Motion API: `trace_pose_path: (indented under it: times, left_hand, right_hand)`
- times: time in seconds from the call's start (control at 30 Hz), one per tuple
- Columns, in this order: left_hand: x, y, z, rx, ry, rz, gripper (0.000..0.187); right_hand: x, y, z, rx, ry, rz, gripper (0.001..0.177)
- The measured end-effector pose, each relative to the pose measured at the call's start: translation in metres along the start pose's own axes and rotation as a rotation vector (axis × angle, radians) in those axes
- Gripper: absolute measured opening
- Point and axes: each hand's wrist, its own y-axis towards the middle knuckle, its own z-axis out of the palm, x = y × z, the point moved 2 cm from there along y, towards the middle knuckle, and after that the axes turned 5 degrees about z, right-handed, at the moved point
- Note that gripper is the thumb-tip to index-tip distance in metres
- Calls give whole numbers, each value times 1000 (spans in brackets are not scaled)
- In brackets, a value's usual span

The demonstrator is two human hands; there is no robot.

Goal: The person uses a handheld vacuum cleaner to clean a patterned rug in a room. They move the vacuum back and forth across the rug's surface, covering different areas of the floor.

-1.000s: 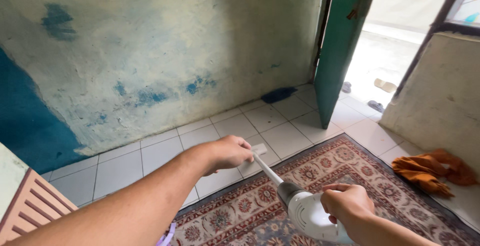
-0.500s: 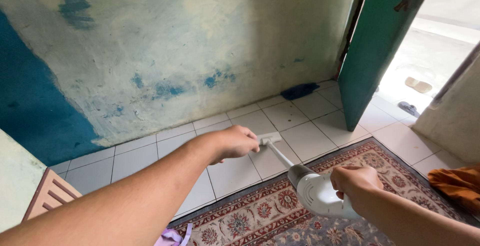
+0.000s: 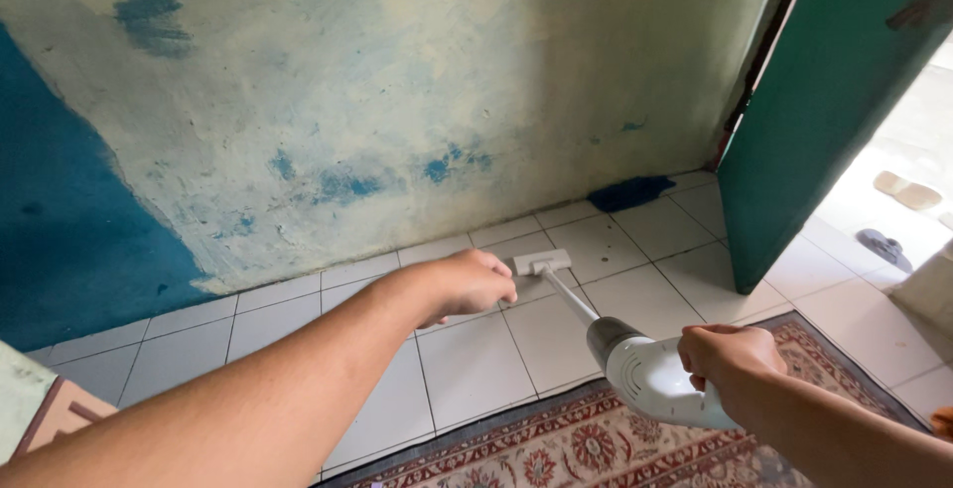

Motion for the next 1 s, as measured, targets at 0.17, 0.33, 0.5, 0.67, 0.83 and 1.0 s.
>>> trace_pose_path:
  times: [0.17, 0.33, 0.5, 0.67, 0.83, 1.0]
  left_hand:
    - [-12, 35, -15, -17, -12, -28, 43]
    - [-24, 60, -20, -16, -10, -27, 45]
    - [-36, 75, -36, -2, 42, -71, 46]
    - [-48, 96, -40, 13, 57, -1, 45]
    - [-67, 118, -43, 89, 75, 87, 40]
    - [-88, 135, -44, 186, 153, 208, 37]
  right_hand:
    - [36, 48, 7, 62, -86, -98, 14]
    - [65, 94, 11, 52, -81, -79, 16]
    - [100, 129, -4, 47, -80, -79, 22]
    - [121, 141, -35, 18, 12, -194, 35]
    - [102, 133, -57, 42, 86, -177, 38]
    - [69, 98, -82, -40, 54, -55, 42]
